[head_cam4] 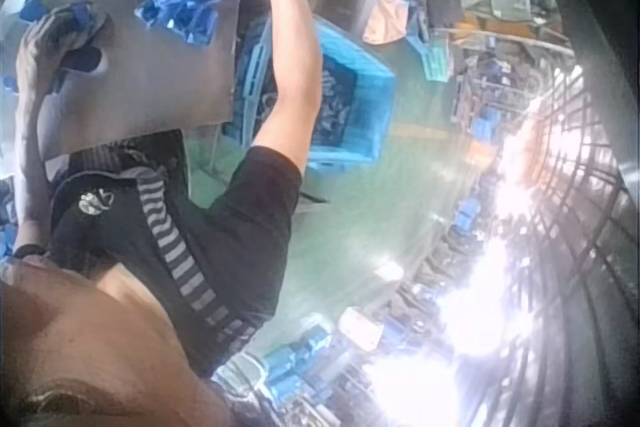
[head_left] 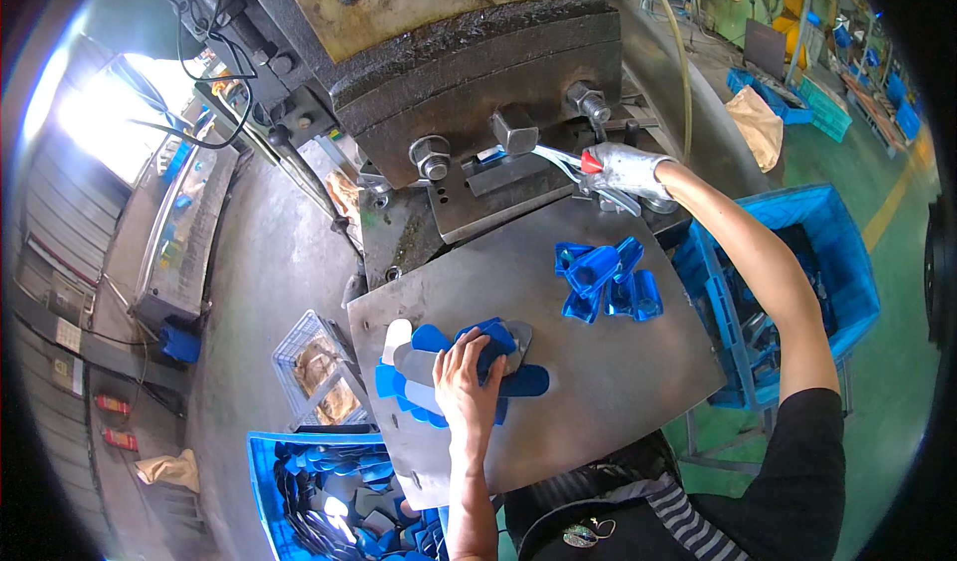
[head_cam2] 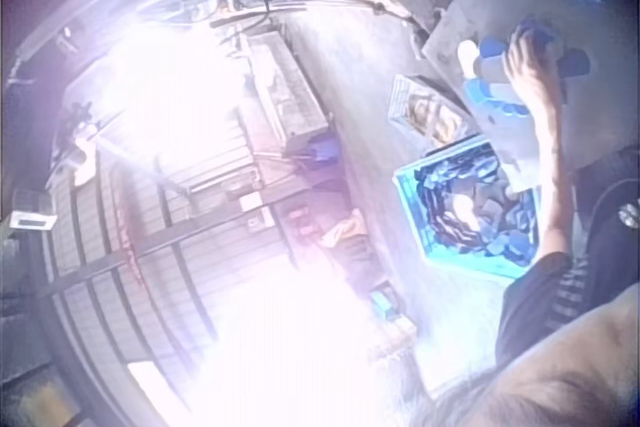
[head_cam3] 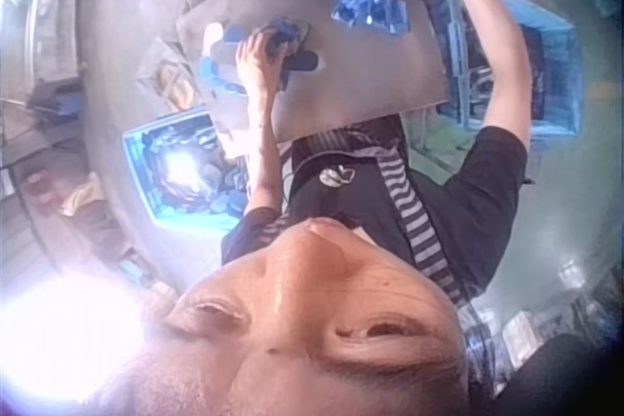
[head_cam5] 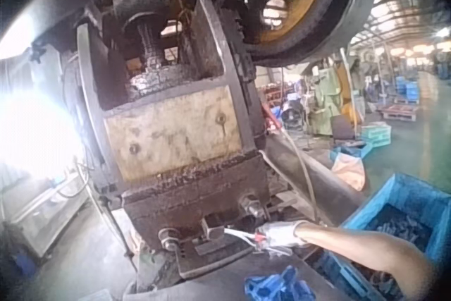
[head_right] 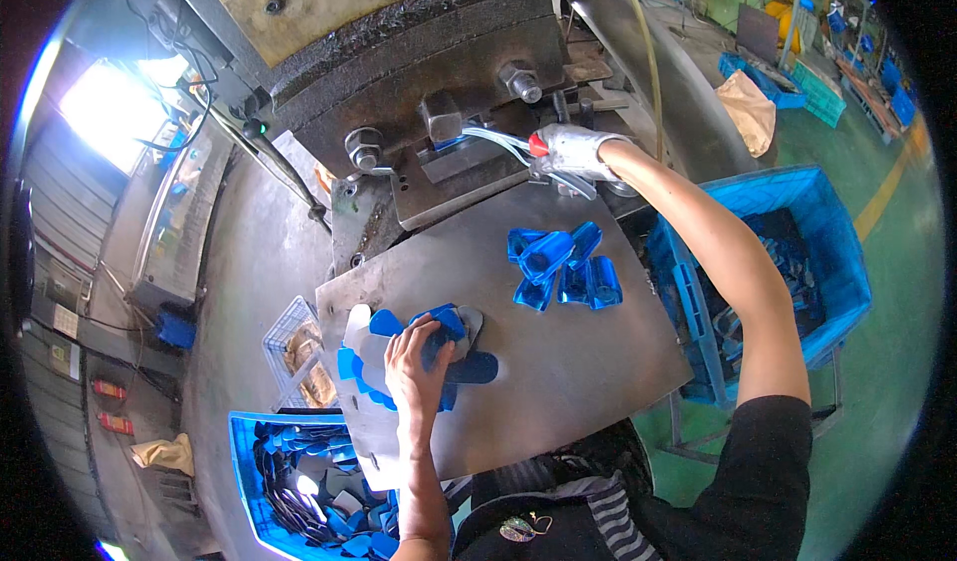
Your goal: The person feeds metal sheets into a punch press machine by hand, then collects the processed metal parts from the machine into blue plastic bins.
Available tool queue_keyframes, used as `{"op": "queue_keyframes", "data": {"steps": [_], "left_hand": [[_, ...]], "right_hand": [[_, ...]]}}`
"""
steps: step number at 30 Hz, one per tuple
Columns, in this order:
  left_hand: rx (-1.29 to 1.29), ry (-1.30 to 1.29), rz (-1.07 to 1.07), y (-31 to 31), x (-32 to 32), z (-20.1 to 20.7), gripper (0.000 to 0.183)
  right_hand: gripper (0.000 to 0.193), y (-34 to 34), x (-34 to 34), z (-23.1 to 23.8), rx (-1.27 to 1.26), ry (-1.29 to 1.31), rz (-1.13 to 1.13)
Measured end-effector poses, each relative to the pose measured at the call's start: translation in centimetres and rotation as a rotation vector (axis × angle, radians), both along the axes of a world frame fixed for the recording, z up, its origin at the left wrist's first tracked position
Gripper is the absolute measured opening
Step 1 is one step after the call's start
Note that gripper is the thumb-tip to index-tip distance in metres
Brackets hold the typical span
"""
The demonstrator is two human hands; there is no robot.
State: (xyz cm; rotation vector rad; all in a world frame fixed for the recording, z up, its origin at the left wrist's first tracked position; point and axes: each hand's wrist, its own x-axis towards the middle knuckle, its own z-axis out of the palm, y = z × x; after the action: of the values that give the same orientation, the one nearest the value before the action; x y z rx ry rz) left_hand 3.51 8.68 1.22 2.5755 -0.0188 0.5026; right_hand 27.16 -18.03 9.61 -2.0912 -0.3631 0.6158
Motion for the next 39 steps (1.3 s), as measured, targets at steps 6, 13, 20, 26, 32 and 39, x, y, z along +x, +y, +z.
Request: {"op": "queue_keyframes", "data": {"steps": [6,13,20,26,32,39], "left_hand": [[0.013,-0.022,0.007,-0.2,0.0,0.0,0.032],[0.035,-0.023,-0.01,-0.5,0.3,0.4,0.034],[0.126,-0.02,-0.048,-0.1,0.5,1.1,0.037],[0.071,0.033,-0.028,0.0,0.5,1.5,0.038],[0.099,0.027,-0.075,1.0,1.3,1.6,0.042],[0.113,-0.095,-0.062,-0.2,1.9,3.0,0.049]], "right_hand": [[0.017,0.6,-0.6,-0.4,-0.085,-0.161,-0.005],[0.018,0.1,0.3,-0.8,-0.16,-0.164,-0.053],[0.024,2.1,-1.4,3.4,-0.365,-0.26,0.033],[0.021,-0.9,-3.4,1.5,0.011,0.093,-0.098],[0.022,-4.4,-12.7,2.2,-0.198,-0.205,0.104],[0.023,-7.6,-21.3,-1.1,0.186,0.036,-0.204]]}}
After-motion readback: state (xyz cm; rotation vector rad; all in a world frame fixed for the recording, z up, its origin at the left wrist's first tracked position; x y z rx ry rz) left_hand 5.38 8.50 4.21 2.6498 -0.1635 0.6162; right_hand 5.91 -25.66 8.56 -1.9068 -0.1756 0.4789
